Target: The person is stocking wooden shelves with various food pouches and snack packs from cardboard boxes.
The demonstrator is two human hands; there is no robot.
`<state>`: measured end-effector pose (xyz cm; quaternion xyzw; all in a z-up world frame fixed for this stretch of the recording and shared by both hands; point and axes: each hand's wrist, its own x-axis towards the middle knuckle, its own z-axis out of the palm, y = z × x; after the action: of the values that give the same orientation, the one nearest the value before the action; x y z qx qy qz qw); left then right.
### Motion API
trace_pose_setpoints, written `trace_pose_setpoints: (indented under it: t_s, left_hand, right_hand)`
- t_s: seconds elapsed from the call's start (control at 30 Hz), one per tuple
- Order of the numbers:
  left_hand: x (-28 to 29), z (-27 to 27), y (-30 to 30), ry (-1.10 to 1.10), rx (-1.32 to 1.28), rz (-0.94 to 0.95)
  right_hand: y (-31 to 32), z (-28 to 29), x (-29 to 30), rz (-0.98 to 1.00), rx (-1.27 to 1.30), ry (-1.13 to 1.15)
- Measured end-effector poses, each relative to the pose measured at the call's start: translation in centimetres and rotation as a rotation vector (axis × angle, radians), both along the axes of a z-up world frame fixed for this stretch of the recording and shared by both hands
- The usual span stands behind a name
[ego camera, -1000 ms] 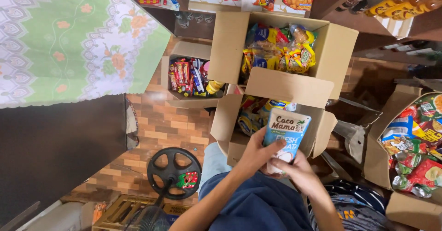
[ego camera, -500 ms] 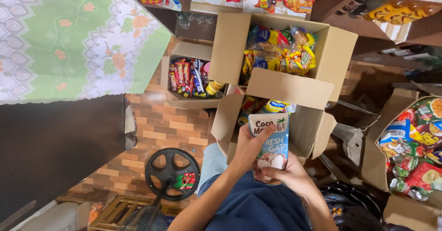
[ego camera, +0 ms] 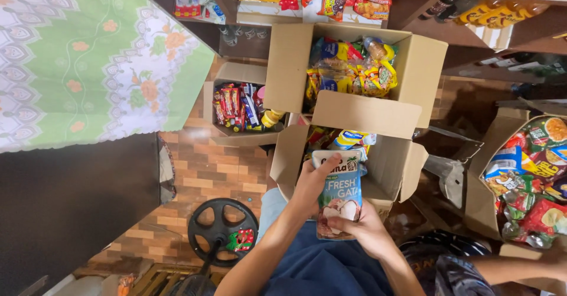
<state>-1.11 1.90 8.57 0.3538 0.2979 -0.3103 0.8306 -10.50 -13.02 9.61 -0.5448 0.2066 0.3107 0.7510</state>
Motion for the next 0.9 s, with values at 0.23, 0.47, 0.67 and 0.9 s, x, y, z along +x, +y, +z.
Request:
trace_pose_setpoints:
  t_s: [0.23, 0.47, 0.67, 0.9]
  left_hand:
    - [0.7, 1.0, 0.2, -0.014, -0.036, 0.01]
    - [1.8, 1.9, -0.5, -0.002, -0.028, 0.003]
    - [1.6, 1.6, -2.2, -0.007, -0.025, 0.052]
    - [1.2, 3.4, -2.5, -0.262, -0.001, 0.013]
  right_hand:
    - [0.3, 0.9, 0.8, 0.0, -0.009, 0.018]
    - [-0.1, 2.0, 1.9, 0.014, -0.108, 0.08]
    - [-2.7, 1.1, 2.1, 0.051, -0.133, -0.051]
    - [-3.0, 4.1, 3.2, 0.082, -0.171, -0.071]
